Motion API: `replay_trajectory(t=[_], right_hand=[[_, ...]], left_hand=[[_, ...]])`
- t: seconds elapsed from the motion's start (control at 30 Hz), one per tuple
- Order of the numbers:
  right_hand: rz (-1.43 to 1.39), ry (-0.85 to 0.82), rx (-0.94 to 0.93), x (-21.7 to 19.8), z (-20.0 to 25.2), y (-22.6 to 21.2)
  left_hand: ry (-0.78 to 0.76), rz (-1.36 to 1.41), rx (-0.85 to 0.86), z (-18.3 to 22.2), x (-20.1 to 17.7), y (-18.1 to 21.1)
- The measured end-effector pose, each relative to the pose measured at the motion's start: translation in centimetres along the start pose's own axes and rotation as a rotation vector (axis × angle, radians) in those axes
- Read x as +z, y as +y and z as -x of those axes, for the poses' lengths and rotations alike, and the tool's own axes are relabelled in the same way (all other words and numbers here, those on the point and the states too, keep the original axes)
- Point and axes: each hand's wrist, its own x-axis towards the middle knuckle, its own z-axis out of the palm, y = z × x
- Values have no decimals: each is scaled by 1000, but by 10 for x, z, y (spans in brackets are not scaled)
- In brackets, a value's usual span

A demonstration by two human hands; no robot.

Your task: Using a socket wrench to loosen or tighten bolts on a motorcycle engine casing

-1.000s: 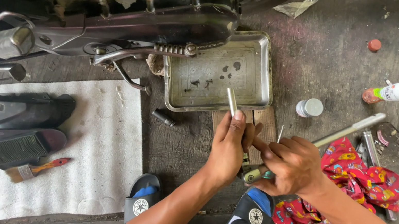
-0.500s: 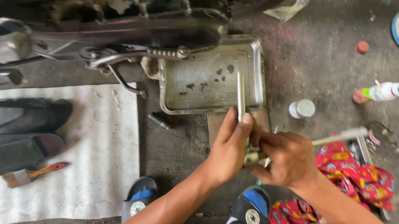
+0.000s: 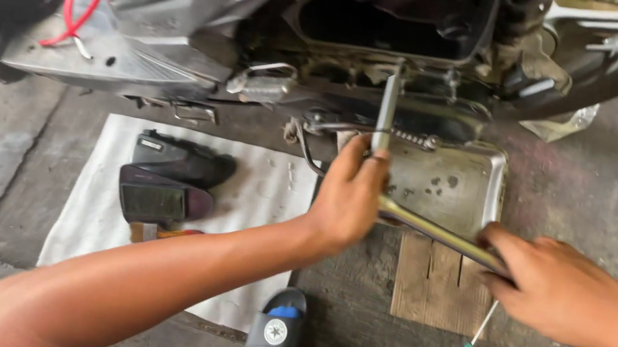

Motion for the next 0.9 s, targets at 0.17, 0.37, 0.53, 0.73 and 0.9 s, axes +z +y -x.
replay_trajectory(t=[0.17, 0.37, 0.53, 0.73, 0.9], right_hand=[[237, 4, 238, -10, 2, 32], [304, 187, 340, -27, 8, 16], [295, 274, 378, -43, 13, 3], [371, 239, 391, -70, 19, -15], [582, 397, 302, -80, 15, -11]], left_hand=[[68, 404, -175, -26, -39, -43], [-10, 570, -233, -49, -45, -59], [-21, 598, -288, -60, -45, -59], [-27, 630, -327, -69, -49, -56], [-63, 798, -293, -74, -53, -71]])
